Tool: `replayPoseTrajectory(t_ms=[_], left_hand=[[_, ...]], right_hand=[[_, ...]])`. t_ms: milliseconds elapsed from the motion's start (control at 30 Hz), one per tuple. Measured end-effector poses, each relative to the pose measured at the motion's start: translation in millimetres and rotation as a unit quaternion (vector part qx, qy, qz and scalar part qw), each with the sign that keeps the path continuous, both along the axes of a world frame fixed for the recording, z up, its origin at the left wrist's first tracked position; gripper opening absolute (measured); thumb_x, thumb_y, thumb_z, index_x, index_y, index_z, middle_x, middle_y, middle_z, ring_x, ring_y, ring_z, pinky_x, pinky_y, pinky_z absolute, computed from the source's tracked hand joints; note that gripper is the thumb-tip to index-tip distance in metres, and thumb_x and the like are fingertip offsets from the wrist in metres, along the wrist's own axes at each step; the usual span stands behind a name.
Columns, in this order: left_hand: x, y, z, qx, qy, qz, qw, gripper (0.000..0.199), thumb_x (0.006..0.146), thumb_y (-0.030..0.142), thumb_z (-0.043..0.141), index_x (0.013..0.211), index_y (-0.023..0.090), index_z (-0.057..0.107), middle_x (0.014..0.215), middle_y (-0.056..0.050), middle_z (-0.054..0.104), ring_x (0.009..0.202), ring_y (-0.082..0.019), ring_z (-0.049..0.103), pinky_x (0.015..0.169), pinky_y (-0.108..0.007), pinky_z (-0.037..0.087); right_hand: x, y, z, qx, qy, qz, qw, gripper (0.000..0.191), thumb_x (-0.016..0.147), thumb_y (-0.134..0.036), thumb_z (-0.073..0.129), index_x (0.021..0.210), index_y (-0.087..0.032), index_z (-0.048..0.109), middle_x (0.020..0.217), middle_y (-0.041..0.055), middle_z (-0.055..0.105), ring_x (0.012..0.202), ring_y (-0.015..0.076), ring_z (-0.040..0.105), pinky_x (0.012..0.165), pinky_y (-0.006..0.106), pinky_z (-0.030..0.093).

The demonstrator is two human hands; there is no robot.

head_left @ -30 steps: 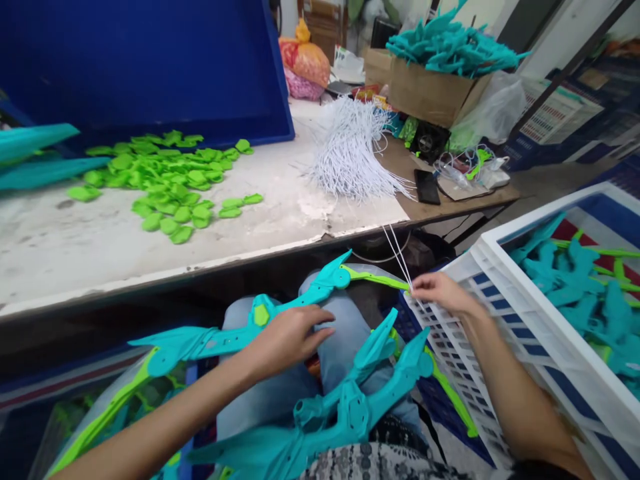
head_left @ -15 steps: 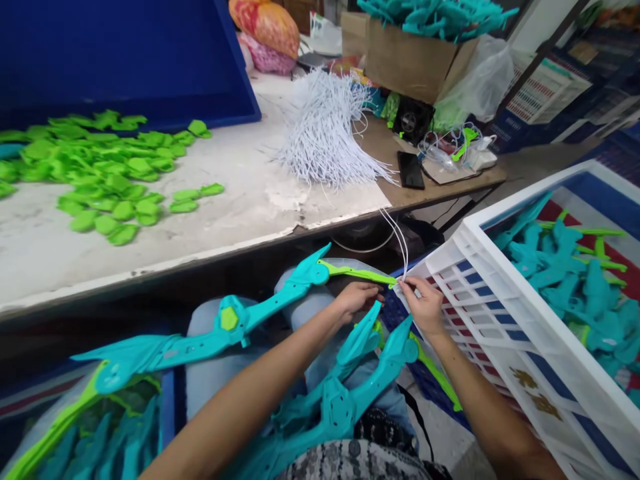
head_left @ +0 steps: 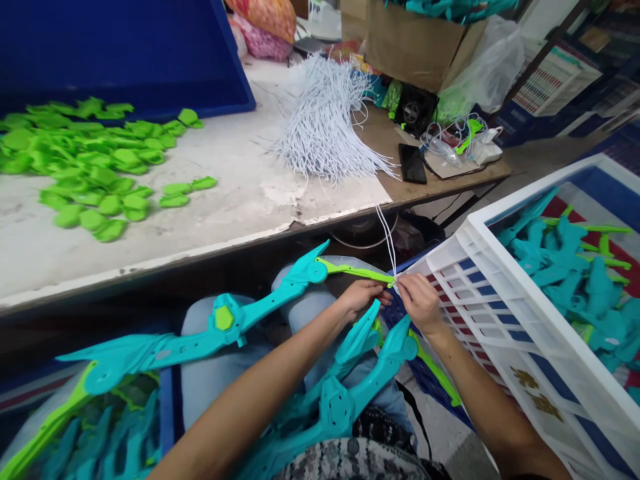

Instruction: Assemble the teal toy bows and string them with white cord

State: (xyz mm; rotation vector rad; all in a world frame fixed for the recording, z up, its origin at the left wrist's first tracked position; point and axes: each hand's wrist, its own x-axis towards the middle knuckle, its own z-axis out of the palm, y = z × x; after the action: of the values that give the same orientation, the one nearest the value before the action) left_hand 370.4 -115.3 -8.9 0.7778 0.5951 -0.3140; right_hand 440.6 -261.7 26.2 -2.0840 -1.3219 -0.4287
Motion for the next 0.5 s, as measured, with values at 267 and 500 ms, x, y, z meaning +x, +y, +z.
replayPoseTrajectory(t_ms=[267, 500], left_hand=[[0.3, -0.2, 0.7, -0.007, -0.010, -0.001, 1.000, 0.011, 0.086, 0.008, 0.057, 0.082, 0.009, 0.067, 0.068, -0.007, 0.069, 0.056, -0.012, 0.064, 0.058, -0.023, 0.050], [0.4, 1.3, -3.9, -0.010, -0.034, -0.012, 0.999, 0.009, 0.082, 0.015, 0.065, 0.077, 0.008, 0.068, 0.072, -0.008, 0.071, 0.059, -0.012, 0.064, 0.060, -0.022, 0.049]], right_hand=[[3.1, -0.9, 6.0, -0.034, -0.060, 0.027, 0.997, 0.022, 0.091, -0.012, 0.046, 0.098, -0.018, 0.066, 0.088, 0.0103, 0.070, 0.085, 0.0208, 0.063, 0.076, 0.036, 0.054], [1.9, 0.8, 3.3, -0.045, 0.001, 0.043, 0.998, 0.023, 0.092, -0.016, 0.045, 0.096, -0.018, 0.068, 0.086, 0.0101, 0.069, 0.084, 0.0208, 0.063, 0.076, 0.037, 0.054]])
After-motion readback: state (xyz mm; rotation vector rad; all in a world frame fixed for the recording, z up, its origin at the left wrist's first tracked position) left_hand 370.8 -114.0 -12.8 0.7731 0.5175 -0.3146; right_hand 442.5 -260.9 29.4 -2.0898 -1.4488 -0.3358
